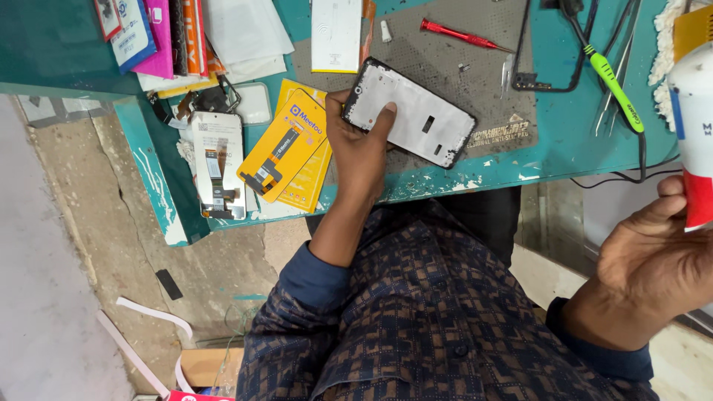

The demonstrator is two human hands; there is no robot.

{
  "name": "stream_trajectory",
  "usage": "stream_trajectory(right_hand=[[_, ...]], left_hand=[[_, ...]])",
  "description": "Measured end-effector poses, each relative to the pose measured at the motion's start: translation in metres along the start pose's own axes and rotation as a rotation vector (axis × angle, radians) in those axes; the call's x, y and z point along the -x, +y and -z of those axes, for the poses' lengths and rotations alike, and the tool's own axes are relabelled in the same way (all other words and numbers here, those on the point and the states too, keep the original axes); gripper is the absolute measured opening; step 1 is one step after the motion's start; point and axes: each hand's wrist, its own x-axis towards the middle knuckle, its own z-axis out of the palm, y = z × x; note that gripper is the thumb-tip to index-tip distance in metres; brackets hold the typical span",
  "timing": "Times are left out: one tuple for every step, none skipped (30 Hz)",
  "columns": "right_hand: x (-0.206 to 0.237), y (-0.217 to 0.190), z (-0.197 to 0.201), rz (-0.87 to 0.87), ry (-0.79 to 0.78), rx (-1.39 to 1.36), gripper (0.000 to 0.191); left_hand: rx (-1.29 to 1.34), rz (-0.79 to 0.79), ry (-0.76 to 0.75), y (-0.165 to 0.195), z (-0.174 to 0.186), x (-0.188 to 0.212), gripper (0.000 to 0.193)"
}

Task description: The person applies adhesive from a tube along the edges of a phone back cover. They then place a new battery into the cover and press it down.

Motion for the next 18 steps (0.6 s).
stream_trajectory(right_hand=[[0.000, 0.000, 0.000, 0.002, 0.002, 0.001, 0.032], [0.000, 0.000, -0.001, 0.001, 0.018, -0.009, 0.032], [0.000, 0.001, -0.002, 0.000, 0.026, -0.015, 0.032], [0.000, 0.001, -0.003, -0.002, 0.034, -0.020, 0.033], [0.000, 0.001, -0.005, -0.006, 0.035, -0.019, 0.032], [0.000, 0.001, -0.006, -0.010, 0.032, -0.022, 0.032], [0.000, 0.002, -0.008, -0.015, 0.030, -0.025, 0.032], [0.000, 0.002, -0.010, -0.016, 0.026, -0.030, 0.032], [-0.001, 0.002, -0.011, -0.021, 0.027, -0.038, 0.032], [-0.001, 0.002, -0.013, -0.026, 0.027, -0.045, 0.032], [-0.002, 0.002, -0.014, -0.033, 0.033, -0.056, 0.031], [-0.002, 0.002, -0.015, -0.039, 0.033, -0.060, 0.031], [-0.002, 0.002, -0.017, -0.046, 0.034, -0.064, 0.031], [-0.002, 0.001, -0.018, -0.048, 0.028, -0.063, 0.030], [-0.001, 0.001, -0.020, -0.047, 0.022, -0.050, 0.030], [0.000, 0.001, -0.022, -0.045, 0.016, -0.036, 0.030], [0.001, 0.001, -0.025, -0.038, 0.007, -0.013, 0.030], [0.001, 0.001, -0.027, -0.045, 0.004, -0.019, 0.030]], left_hand=[[-0.037, 0.012, -0.013, 0.000, 0.001, -0.001, 0.042], [-0.075, 0.025, -0.025, 0.002, 0.002, -0.003, 0.041], [-0.112, 0.037, -0.038, 0.004, 0.003, -0.005, 0.041], [-0.135, 0.026, -0.086, 0.008, 0.004, -0.007, 0.041], [-0.158, 0.016, -0.134, 0.012, 0.006, -0.009, 0.041], [-0.180, 0.005, -0.180, 0.017, 0.008, -0.010, 0.042], [-0.391, 0.048, -0.166, 0.022, 0.010, -0.012, 0.043], [-0.600, 0.092, -0.151, 0.026, 0.013, -0.014, 0.045], [-0.810, 0.139, -0.134, 0.031, 0.016, -0.015, 0.049], [-0.873, 0.029, -0.168, 0.034, 0.018, -0.016, 0.052], [-0.934, -0.081, -0.202, 0.036, 0.019, -0.018, 0.056], [-0.994, -0.191, -0.237, 0.038, 0.019, -0.018, 0.061], [-1.059, -0.248, -0.228, 0.039, 0.018, -0.018, 0.062], [-1.124, -0.305, -0.219, 0.041, 0.017, -0.017, 0.064], [-1.187, -0.363, -0.212, 0.042, 0.015, -0.017, 0.065], [-1.217, -0.345, -0.207, 0.044, 0.014, -0.015, 0.065], [-1.245, -0.328, -0.203, 0.047, 0.011, -0.014, 0.066], [-1.274, -0.312, -0.199, 0.050, 0.010, -0.012, 0.066]])
